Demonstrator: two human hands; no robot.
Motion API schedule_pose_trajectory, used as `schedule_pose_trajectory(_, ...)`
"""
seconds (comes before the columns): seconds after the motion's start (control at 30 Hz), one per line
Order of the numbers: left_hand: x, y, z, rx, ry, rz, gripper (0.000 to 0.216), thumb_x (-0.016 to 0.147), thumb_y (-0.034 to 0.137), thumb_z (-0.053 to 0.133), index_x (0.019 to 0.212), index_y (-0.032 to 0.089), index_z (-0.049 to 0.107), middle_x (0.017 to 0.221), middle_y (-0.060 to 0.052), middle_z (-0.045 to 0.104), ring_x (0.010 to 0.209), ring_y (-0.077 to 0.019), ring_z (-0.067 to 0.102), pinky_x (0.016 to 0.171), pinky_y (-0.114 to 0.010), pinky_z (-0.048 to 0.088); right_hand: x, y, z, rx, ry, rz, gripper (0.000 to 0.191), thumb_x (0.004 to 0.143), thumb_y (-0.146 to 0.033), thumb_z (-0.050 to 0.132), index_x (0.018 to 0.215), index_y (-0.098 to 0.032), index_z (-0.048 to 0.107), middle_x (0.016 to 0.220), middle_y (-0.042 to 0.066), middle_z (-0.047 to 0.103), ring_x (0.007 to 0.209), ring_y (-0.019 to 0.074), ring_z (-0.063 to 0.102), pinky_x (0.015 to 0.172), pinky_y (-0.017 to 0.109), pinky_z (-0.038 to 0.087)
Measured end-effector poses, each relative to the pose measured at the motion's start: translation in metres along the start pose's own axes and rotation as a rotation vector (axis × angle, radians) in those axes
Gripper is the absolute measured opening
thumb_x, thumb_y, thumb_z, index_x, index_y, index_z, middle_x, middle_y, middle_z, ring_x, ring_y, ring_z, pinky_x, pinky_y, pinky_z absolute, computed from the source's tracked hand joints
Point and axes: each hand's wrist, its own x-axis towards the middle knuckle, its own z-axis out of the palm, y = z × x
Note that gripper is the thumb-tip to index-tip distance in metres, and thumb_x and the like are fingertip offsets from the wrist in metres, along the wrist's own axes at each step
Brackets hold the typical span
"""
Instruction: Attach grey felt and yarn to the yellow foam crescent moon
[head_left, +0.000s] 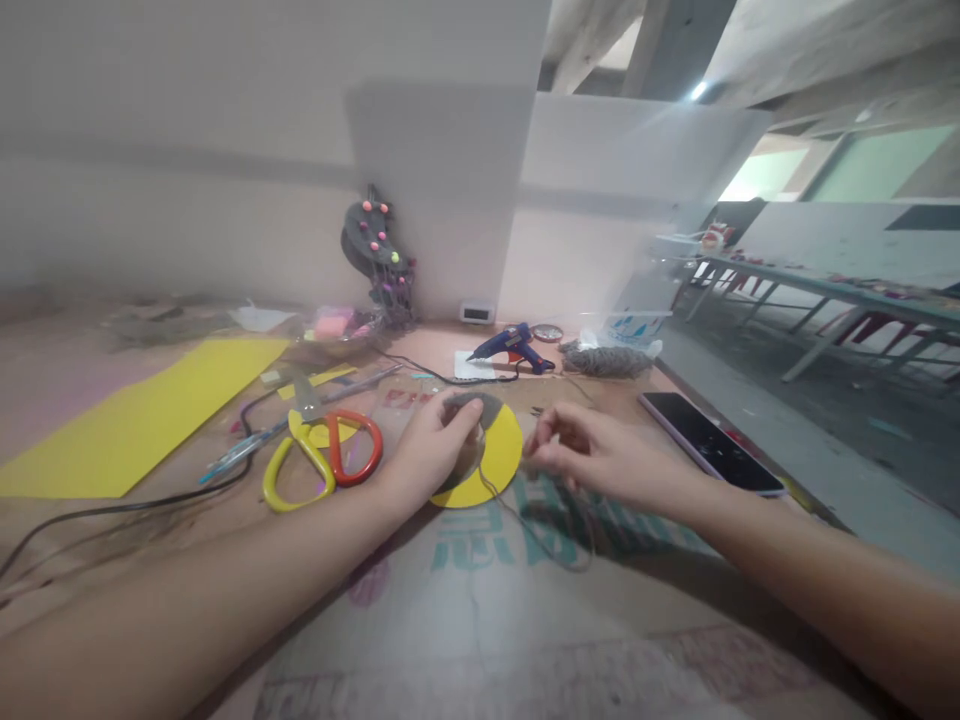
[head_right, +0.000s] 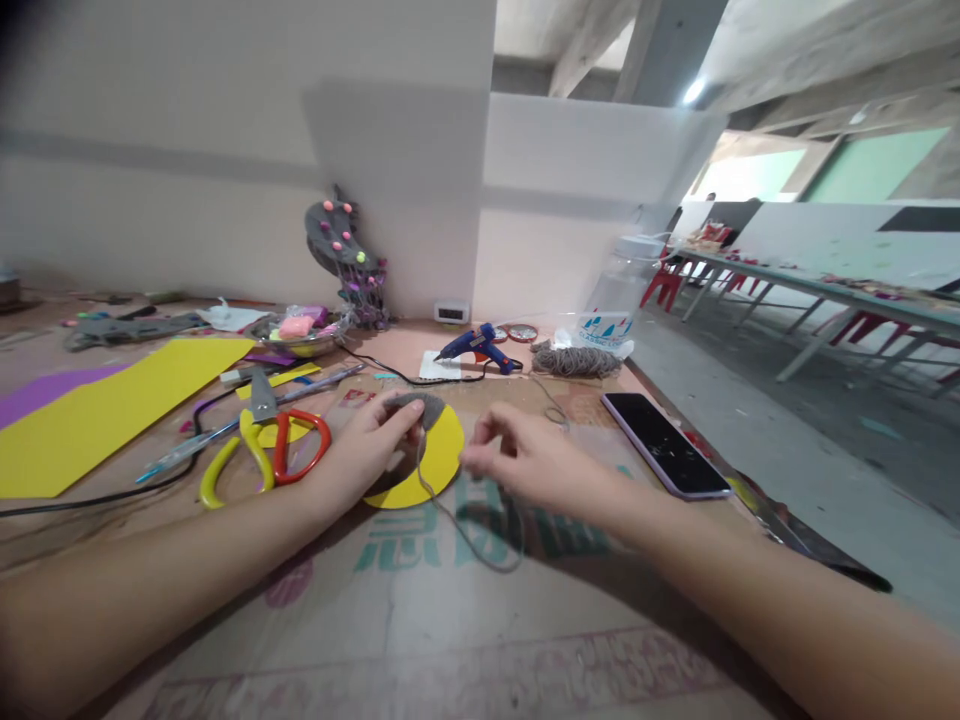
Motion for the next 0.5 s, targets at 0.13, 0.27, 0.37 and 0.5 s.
schedule_pose_trajectory(0.13,0.000,0.004,0.000,0.016,0.046,0.058,0.020,0.086,0.036,0.055,0.076,0.019,0.054,0.061,0.004,0.054,0.060,-0.0116,0.051,0.062,-0.024,0.040,-0.019,-0.007,0.026,0.443,-0.287,0.144,0.038,0.080,-0.048,0.065,0.093,-0.024,0.038,0.091,-0.001,0.065,0.040,0.0054,0.052,0.034,0.018,0.036)
schedule_pose_trajectory(0.27,0.001,0.003,-0.001,0.025,0.029,0.059,0.021,0.087,0.038,0.055,0.077,0.019,0.055,0.063,0.003,0.054,0.061,-0.0121,0.052,0.061,-0.025,0.039,-0.016,-0.008,0.034,0.538,-0.406,0.222,0.039,0.079,-0.042,0.067,0.096,-0.024,0.036,0.069,-0.007,0.062,0.038,0.0059,0.049,0.035,0.016,0.036)
schedule_pose_trajectory(0.37,0.001,0.001,-0.002,0.048,0.015,0.047,0.023,0.087,0.039,0.056,0.075,0.019,0.054,0.062,0.003,0.054,0.060,-0.0120,0.052,0.060,-0.025,0.039,-0.012,-0.009,0.026,0.394,-0.335,0.175,0.030,0.081,-0.034,0.064,0.099,-0.023,0.043,0.055,-0.013,0.046,0.039,0.0047,0.040,0.038,0.015,0.030)
schedule_pose_trajectory(0.5,0.000,0.002,-0.002,0.074,0.012,0.018,0.021,0.085,0.038,0.058,0.076,0.019,0.056,0.061,0.004,0.056,0.058,-0.0123,0.052,0.059,-0.025,0.039,-0.009,-0.008,0.006,-0.007,-0.065,-0.039,0.018,0.086,-0.033,0.060,0.099,-0.021,0.055,0.058,-0.008,0.049,0.050,0.0085,0.045,0.049,0.020,0.034)
